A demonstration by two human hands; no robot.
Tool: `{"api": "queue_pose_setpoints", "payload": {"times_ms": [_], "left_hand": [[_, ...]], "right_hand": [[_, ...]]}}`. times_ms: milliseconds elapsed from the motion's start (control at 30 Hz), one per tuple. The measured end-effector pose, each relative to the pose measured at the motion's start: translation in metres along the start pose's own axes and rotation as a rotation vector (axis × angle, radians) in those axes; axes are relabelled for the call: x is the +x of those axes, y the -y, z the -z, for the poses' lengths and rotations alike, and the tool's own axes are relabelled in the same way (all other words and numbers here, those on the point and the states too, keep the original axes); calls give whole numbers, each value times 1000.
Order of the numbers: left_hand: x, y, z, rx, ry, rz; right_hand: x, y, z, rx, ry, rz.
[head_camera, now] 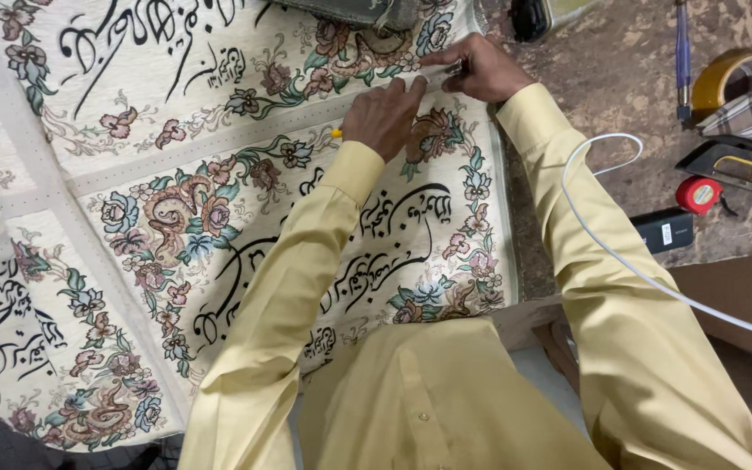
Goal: The person lays a large patterned textile flat on a worktable, then uses a yellow utility knife to cut along a marked line, separating a rectangular section. The person then briefly handles a smaller dark-patterned textile piece and sets it aside.
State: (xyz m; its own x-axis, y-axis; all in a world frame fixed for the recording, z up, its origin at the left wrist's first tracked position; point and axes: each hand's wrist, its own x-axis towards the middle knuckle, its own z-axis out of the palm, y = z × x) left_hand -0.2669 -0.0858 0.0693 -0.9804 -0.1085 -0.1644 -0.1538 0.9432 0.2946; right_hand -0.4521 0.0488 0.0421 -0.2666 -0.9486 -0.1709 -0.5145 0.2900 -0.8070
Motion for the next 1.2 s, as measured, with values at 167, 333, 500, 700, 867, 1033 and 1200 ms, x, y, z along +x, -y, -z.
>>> {"api": "queue_pose_setpoints", "payload": {"times_ms": [167, 333, 500, 700, 867, 1033, 1200], "left_hand": [[12, -10, -4, 61, 134, 42], [28, -22, -13, 124, 101, 30], [35, -27, -21, 103, 16, 84], [26, -21, -28, 134, -121, 32], [37, -31, -29, 175, 41, 97], [26, -13, -25, 130, 71, 36], [31, -23, -23, 179, -44, 28]], "right_hand": [[2, 4, 2, -65, -20, 62], [4, 4, 0, 14, -21, 3], [1, 1, 4, -108, -44, 89], [-3, 5, -1, 113, -63, 27], [-6, 12, 2, -125, -119, 97], [-11, 11, 6, 11, -105, 40], [-8, 8, 1, -36, -128, 57]]}}
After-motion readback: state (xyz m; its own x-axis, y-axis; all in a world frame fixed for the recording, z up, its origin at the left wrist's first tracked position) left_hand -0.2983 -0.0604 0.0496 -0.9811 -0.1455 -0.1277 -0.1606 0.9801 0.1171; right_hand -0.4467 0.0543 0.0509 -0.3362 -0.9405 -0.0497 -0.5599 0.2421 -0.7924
